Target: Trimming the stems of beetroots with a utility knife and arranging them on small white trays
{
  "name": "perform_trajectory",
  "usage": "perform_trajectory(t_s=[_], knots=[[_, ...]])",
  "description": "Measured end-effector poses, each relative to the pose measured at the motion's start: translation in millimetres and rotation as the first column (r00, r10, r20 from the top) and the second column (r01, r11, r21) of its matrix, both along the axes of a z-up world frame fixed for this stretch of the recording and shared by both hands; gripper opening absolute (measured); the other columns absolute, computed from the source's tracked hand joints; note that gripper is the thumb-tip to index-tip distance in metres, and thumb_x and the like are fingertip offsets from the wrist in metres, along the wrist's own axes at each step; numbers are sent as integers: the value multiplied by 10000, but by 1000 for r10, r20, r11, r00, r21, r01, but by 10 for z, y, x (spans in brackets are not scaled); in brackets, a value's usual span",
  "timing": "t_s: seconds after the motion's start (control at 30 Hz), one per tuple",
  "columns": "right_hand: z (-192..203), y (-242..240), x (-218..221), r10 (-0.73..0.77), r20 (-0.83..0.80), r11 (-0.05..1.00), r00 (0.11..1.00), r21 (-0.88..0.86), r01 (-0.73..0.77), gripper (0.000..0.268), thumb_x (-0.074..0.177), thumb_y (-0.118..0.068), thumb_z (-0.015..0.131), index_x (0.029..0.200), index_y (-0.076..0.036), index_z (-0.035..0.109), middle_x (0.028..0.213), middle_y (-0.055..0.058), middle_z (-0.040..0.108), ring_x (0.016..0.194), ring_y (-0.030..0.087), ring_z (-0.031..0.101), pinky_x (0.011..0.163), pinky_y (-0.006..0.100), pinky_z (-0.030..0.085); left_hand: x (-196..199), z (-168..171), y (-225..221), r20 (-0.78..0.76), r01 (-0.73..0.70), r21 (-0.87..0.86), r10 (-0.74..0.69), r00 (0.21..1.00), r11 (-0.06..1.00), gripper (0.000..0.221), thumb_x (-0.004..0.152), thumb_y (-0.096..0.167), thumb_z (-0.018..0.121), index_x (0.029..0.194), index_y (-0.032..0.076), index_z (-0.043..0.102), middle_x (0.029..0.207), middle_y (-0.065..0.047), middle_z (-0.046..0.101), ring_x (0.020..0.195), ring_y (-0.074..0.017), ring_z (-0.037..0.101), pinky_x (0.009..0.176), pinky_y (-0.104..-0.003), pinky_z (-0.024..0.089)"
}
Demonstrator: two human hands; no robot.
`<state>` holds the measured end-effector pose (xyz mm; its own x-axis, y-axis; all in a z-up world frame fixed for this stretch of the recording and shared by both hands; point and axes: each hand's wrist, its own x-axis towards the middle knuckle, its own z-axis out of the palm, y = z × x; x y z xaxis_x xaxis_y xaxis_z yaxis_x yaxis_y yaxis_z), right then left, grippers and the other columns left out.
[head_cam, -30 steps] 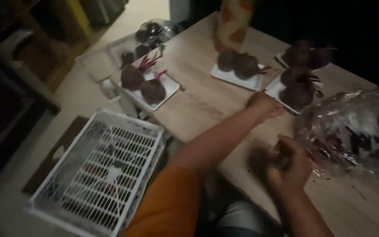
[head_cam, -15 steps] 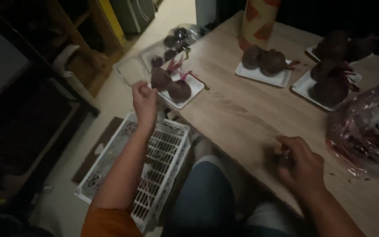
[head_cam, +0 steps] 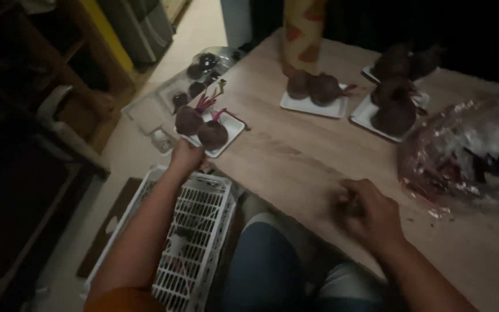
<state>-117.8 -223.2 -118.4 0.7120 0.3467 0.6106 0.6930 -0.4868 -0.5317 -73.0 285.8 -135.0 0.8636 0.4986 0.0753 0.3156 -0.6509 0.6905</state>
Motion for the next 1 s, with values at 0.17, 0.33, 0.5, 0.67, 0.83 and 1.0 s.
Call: perform_trajectory(t_s=[0.17,0.33,0.5,0.67,0.83,1.0], knots=[[225,175,-188,-24,26,993,999,-119,27,473,751,-104,728,1207,-219,678,864,9,723,748,280,758,642,466,598,388,3,-214,-56,-71,-208,61,997,975,440,904,289,778,1036,-108,640,883,-265,641,791,-364,678,523,-534,485],[-7,78,-71,-7,-219,914,976,-397,-83,520,813,-402,773,1289,-335,576,1107,-73,688,851,217,743,540,425,515,822,305,-480,57,-66,-588,123,991,806,47,919,81,655,914,47,622,820,-99,610,672,-220,714,553,-317,625],[-124,37,-47,-1,-307,779,952,-596,-192,726,647,-268,721,1340,-332,511,1300,-89,636,946,300,722,690,494,554,1515,245,-647,84,-112,-612,205,975,783,297,840,285,642,1120,210,704,1105,-72,675,853,-223,679,573,-398,661],[-91,-12,-53,-169,-403,780,900,-613,-128,716,726,-255,759,1366,-410,476,1040,-89,746,854,173,787,667,353,586,1919,72,-661,-71,-122,-214,109,991,969,318,768,187,741,1062,84,672,1026,-164,767,918,-349,747,677,-475,545],[570,561,-174,-551,-376,638,745,-765,85,845,777,-597,672,1544,-382,389,1411,-47,606,1268,201,648,964,409,565,1633,542,-671,-93,124,-417,-178,980,900,421,829,409,630,1123,108,616,895,-98,690,654,-238,683,527,-346,503],[-24,201,327,-503,-132,608,854,-756,241,1005,730,-660,644,1584,-176,429,1172,234,719,1031,433,743,884,508,586,1171,366,-229,9,211,-60,-211,977,976,625,896,369,580,1464,123,489,1421,-171,610,1279,-369,589,992,-466,475]])
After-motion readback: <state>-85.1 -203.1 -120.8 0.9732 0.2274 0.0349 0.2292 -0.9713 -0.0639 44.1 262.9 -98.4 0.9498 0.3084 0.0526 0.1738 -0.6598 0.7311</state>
